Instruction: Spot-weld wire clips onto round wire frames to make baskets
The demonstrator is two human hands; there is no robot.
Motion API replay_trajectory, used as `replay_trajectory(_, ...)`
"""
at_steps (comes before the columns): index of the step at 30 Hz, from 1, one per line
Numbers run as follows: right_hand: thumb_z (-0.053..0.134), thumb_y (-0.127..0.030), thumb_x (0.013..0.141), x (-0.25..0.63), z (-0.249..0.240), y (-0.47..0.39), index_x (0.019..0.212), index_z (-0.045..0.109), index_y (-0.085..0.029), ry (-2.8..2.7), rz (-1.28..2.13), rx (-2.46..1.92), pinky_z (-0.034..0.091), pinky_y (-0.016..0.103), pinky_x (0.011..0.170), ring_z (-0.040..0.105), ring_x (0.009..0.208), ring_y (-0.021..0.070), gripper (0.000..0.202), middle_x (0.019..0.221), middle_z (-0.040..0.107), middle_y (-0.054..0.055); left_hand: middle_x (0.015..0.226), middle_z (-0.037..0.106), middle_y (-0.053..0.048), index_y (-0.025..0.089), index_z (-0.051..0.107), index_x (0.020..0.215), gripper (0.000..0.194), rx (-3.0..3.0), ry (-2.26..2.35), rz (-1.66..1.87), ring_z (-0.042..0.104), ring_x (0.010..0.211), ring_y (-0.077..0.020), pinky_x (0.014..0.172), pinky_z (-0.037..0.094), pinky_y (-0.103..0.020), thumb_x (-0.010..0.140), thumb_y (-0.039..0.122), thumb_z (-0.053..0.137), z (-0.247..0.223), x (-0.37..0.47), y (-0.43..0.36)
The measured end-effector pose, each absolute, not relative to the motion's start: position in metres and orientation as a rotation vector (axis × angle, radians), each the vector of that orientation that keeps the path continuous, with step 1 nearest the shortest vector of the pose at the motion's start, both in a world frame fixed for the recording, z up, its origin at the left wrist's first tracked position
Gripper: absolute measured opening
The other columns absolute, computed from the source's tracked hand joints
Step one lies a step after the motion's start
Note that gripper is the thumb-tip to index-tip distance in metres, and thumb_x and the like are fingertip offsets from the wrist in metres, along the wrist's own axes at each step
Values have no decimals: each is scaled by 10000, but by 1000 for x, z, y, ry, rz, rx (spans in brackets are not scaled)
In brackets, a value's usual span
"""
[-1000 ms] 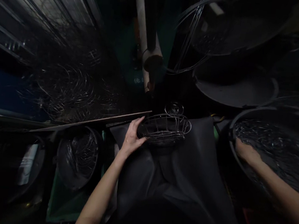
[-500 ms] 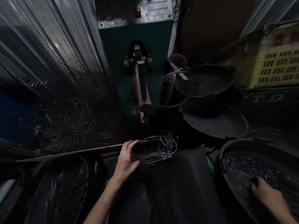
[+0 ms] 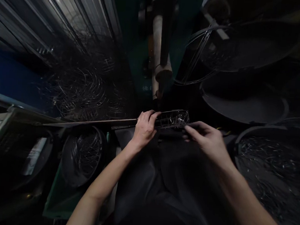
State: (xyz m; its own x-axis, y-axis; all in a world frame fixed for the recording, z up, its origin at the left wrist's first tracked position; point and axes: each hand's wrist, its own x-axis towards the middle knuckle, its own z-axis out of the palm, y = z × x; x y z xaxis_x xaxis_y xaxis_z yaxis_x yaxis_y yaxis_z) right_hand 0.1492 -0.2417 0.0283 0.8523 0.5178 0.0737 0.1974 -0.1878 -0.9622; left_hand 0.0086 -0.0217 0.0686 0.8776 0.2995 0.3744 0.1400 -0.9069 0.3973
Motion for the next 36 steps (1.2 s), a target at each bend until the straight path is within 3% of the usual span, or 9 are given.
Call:
replay_trajectory(4,669,-479,777,130,58,-175,851,673,-171,-578,424,-1835,488,265,538,613,622,161,316,748,669,43,1213,560,-96,213,444,1281,562,2771,296,704,548,1168,-238,1099,384,-510,759,13,500,63,10,-27)
replay_trajectory(10,604,-420,803,110,77,-158,818,637,-182,-609,297,-1902,473,247,593,591,622,136,240,753,655,25,1240,543,-120,181,422,1321,613,2804,270,701,536,1171,-257,1076,410,-501,739,9,514,62,8,-27)
replay_trajectory(20,571,-423,838,102,77,-157,867,610,-186,-638,203,-1880,468,244,571,568,609,132,241,767,648,28,1194,568,-107,183,480,1279,439,2766,315,829,550,1149,-226,1091,401,-476,859,60,449,59,13,-28)
replay_trajectory(36,574,-404,882,116,58,-145,876,613,-182,-769,-90,-1865,447,245,583,571,608,123,226,749,641,12,1213,569,-104,199,458,1303,444,2833,293,943,551,1167,-223,1099,404,-506,871,103,500,54,27,-15)
